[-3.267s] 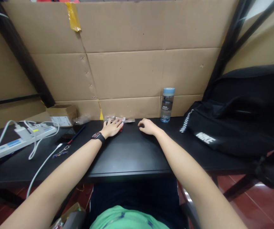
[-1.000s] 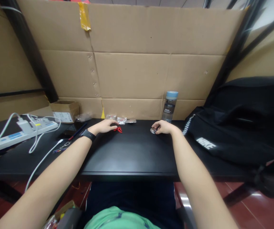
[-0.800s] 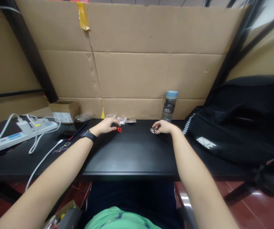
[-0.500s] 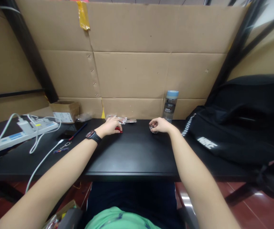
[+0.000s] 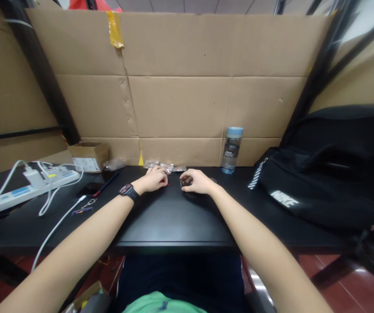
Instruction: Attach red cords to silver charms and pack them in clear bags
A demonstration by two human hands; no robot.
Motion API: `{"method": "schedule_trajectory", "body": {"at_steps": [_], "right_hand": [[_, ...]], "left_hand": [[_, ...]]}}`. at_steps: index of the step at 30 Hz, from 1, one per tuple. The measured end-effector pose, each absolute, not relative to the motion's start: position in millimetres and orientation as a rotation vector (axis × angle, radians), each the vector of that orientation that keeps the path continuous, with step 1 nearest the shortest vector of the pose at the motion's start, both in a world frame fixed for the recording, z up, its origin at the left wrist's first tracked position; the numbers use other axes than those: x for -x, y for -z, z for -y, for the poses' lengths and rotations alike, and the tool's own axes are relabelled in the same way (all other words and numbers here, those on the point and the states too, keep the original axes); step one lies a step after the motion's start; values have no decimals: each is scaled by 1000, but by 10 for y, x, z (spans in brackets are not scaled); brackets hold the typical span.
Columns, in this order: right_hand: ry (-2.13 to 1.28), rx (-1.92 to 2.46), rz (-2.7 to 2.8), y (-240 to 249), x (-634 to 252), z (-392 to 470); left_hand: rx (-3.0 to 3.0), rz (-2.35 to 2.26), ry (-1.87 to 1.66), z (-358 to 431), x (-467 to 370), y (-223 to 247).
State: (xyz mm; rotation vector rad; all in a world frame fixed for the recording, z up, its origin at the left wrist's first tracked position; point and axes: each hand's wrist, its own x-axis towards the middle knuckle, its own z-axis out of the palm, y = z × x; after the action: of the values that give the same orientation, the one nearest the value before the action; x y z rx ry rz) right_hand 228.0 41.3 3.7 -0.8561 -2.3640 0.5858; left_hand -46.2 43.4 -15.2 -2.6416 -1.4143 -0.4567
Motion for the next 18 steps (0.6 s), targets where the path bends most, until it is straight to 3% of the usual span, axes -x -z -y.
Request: {"method": "schedule_trajectory", "body": {"at_steps": [11,18], "right_hand": [[-820,873,2115,217,-2181,-543],[-872,865,2095,222,-2174,-534]], "left_hand": [[2700,1428,1033,-357,337,14],[2711,1437,966,-318,228,41]]}}
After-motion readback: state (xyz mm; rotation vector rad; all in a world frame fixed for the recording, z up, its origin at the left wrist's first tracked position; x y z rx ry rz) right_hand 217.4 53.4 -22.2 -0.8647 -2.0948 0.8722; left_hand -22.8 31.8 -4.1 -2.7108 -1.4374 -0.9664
